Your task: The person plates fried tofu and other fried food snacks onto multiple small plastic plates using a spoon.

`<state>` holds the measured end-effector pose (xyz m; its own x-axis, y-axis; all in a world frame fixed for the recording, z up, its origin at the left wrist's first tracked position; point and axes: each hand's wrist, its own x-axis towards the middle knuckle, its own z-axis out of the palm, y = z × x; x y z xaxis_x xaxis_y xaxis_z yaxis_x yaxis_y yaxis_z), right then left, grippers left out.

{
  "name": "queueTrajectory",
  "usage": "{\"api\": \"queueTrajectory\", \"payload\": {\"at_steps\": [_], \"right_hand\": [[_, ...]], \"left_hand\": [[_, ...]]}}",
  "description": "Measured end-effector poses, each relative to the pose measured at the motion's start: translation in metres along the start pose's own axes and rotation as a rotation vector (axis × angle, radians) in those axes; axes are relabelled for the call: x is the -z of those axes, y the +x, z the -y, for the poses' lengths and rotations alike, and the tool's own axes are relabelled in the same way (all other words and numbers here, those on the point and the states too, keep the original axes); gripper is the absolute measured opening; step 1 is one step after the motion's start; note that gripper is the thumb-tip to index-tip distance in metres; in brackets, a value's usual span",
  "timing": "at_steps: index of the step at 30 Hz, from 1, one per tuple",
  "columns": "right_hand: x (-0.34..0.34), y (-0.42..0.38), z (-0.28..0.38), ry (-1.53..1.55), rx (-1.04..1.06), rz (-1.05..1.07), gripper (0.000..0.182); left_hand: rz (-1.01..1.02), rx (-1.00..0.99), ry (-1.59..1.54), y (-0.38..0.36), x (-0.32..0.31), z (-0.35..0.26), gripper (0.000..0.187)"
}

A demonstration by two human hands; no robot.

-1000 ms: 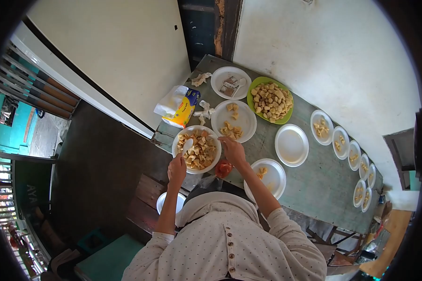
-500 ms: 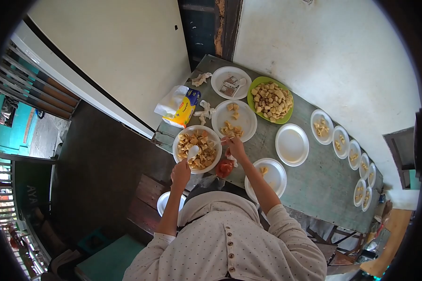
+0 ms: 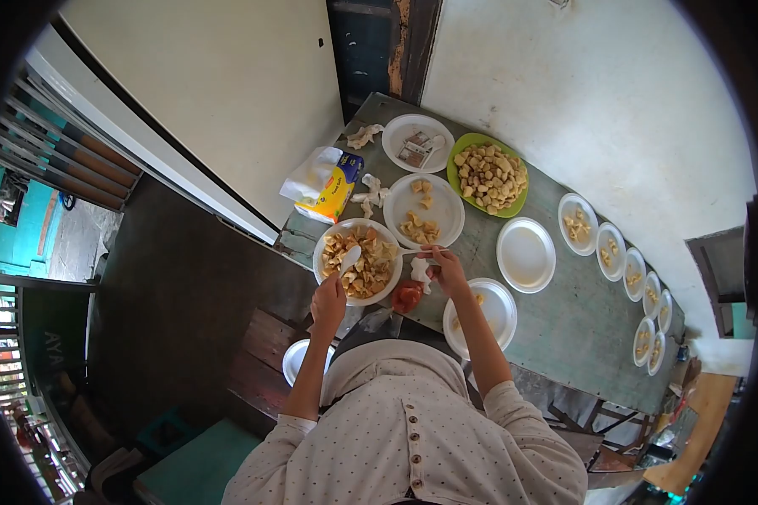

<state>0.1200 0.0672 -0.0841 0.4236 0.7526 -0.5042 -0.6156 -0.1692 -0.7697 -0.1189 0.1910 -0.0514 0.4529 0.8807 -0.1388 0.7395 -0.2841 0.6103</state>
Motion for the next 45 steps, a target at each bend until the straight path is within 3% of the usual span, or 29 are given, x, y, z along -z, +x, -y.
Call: {"api": "queueTrajectory", "payload": {"at_steps": [5,15,21,27,29,32,38,45], "right_hand": [[0.027,-0.053,0.003,0.023,0.070,-0.103,0.031],[0.119,-0.192,-0.039,-0.021,0.173,-0.709,0.029],[0.138,-0.214,-0.069,0.009,0.283,-0.960,0.030],[0.121,-0.206,-0.064,-0.257,0.351,-1.144,0.027],[0.113,-0.208,-0.060,-0.497,0.465,-1.263,0.025],[0.104,-0.209,-0.057,-0.567,0.559,-1.292,0.023],[0.088,-0.199,-0.064,-0.651,0.530,-1.146,0.022],[0.090,-0.178,-0.053,-0.859,0.664,-1.164,0.022]], "left_hand": [[-0.041,-0.178,-0.101,-0.002,-0.012,0.004,0.020],[0.126,-0.290,-0.001,-0.007,-0.026,-0.002,0.024],[0.181,-0.380,0.032,-0.009,-0.034,-0.006,0.024],[0.192,-0.412,-0.006,-0.014,-0.040,-0.017,0.024],[0.226,-0.386,-0.013,-0.016,-0.041,-0.022,0.023],[0.243,-0.405,-0.003,-0.018,-0.044,-0.023,0.023],[0.153,-0.412,-0.006,-0.019,-0.042,-0.008,0.023],[0.175,-0.234,0.030,-0.022,-0.015,0.006,0.026]]}}
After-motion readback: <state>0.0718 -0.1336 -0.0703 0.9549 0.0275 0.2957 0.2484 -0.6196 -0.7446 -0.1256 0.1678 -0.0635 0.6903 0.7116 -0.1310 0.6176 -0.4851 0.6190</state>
